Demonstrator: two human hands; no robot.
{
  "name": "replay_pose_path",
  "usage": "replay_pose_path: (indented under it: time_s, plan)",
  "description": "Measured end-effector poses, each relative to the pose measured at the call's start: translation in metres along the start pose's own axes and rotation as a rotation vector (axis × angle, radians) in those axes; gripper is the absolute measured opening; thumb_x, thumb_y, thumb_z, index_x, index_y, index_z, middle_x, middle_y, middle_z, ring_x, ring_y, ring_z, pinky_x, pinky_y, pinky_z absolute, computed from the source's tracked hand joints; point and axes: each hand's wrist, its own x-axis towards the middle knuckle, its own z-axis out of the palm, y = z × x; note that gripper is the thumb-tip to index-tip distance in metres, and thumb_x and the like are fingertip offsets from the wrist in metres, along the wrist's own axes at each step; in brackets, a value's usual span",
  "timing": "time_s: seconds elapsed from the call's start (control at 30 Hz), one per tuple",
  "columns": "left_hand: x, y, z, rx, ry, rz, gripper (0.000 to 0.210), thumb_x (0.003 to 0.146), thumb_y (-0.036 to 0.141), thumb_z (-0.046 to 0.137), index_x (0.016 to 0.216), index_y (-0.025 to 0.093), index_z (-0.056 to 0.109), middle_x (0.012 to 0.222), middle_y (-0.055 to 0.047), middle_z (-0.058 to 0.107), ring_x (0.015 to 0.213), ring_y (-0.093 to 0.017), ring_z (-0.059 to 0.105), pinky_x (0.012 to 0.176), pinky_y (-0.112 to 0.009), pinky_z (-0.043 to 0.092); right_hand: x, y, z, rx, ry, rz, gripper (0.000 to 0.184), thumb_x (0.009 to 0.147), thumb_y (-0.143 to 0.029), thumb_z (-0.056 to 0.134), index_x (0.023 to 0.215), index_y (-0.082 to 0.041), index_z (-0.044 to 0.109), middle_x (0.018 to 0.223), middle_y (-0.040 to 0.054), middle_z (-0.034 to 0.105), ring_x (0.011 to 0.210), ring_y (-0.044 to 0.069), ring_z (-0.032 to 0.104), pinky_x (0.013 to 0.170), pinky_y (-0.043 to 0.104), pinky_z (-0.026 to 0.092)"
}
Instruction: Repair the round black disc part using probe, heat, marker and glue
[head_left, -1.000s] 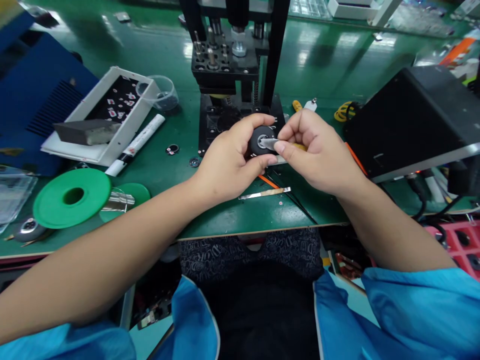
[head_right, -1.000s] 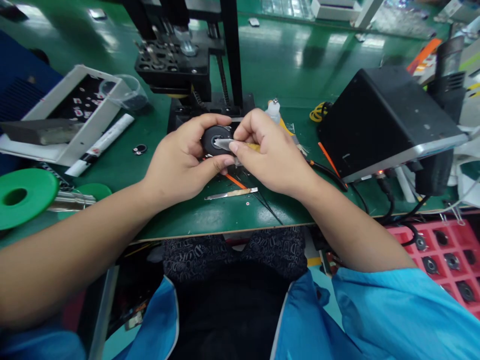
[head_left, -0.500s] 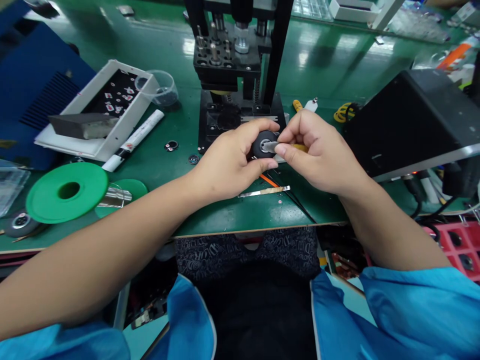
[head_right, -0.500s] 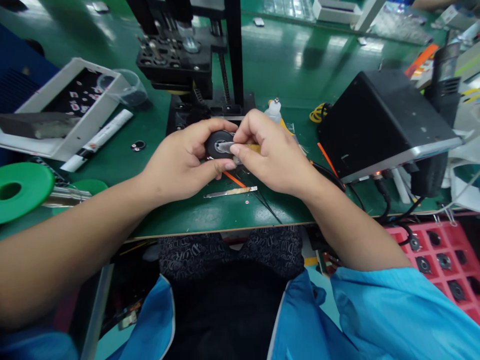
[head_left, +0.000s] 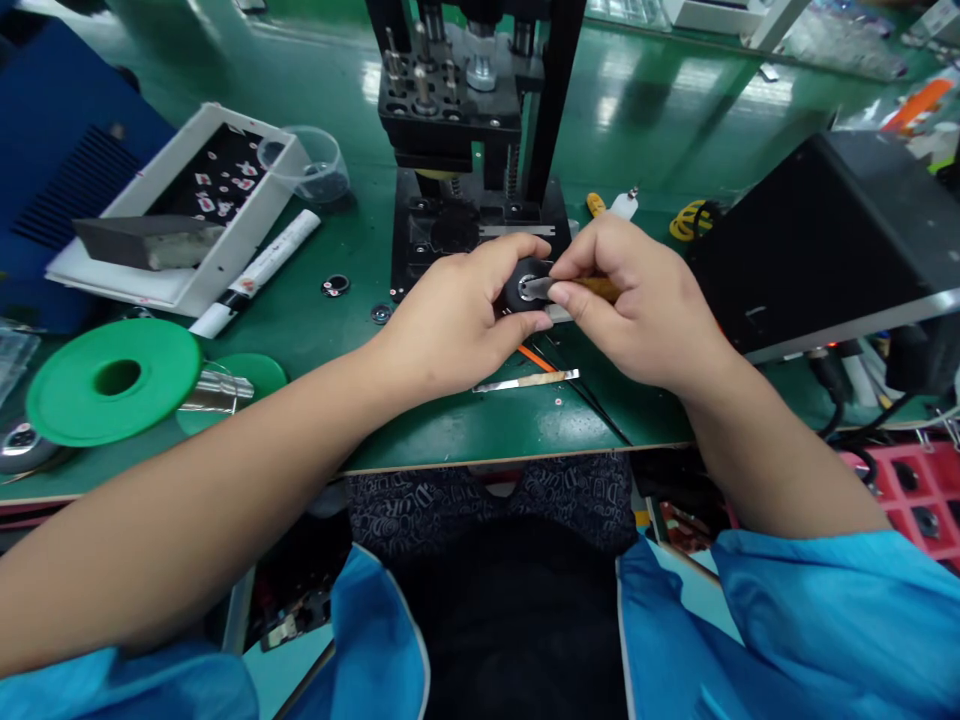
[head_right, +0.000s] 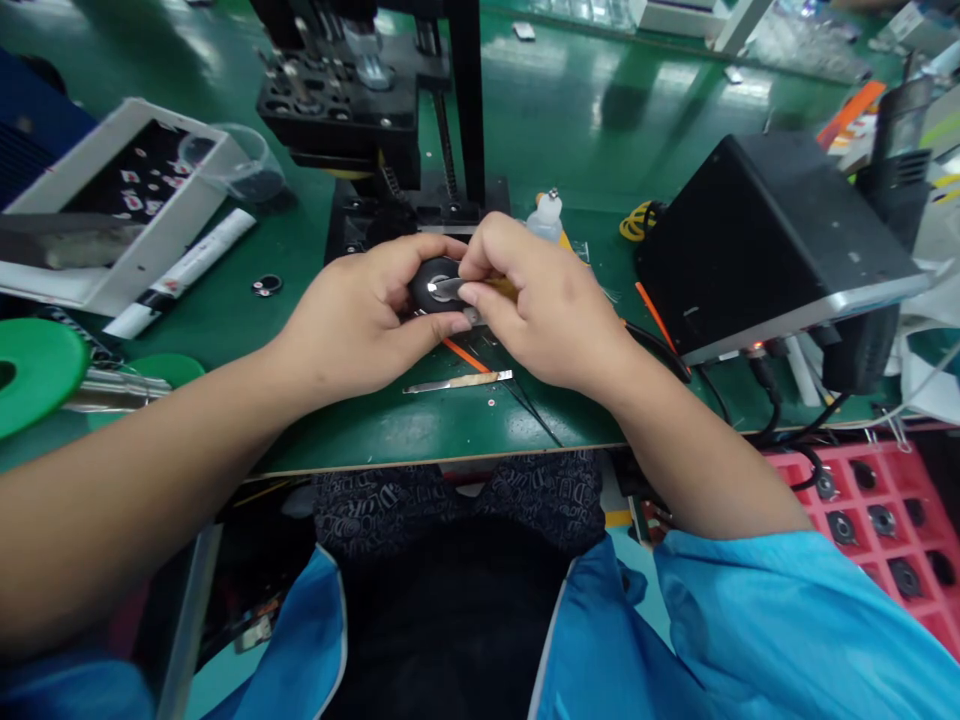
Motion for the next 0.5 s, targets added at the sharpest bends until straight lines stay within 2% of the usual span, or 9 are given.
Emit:
replay_pose_path:
  time_s: [0.2, 0.37, 0.5]
  plan:
    - [-0.002, 0.003, 0.001, 0.053, 0.01, -0.005, 0.052, 0.1, 0.022, 0.082, 0.151, 0.025, 0.073, 0.135, -0.007, 0.088, 0.128, -0.033, 0.085, 0.117, -0.048, 0.067, -0.001, -0.001, 0.003, 0.024, -0.016, 0.063, 0.005, 0.114, -0.028, 0.07, 0.109, -0.026, 0.069, 0.106, 0.004, 0.075, 0.094, 0.024, 0.07, 0.089, 0.044, 0.06]
    - [-0.004, 0.008, 0.003, 0.158, 0.001, -0.001, 0.053, 0.104, 0.022, 0.071, 0.157, 0.023, 0.071, 0.14, -0.009, 0.087, 0.129, -0.034, 0.085, 0.113, -0.049, 0.068, -0.001, 0.0, 0.01, 0.04, 0.025, 0.062, 0.028, 0.106, -0.046, 0.086, 0.104, -0.027, 0.066, 0.104, 0.0034, 0.073, 0.1, 0.027, 0.069, 0.091, 0.044, 0.061]
    - [-0.005, 0.01, 0.002, 0.183, -0.016, 0.016, 0.051, 0.105, 0.024, 0.07, 0.156, 0.022, 0.071, 0.139, -0.009, 0.086, 0.123, -0.034, 0.086, 0.109, -0.05, 0.069, 0.001, 0.001, 0.014, 0.071, 0.057, 0.085, 0.033, 0.104, -0.048, 0.087, 0.096, -0.027, 0.063, 0.097, 0.0022, 0.07, 0.095, 0.025, 0.066, 0.089, 0.044, 0.06]
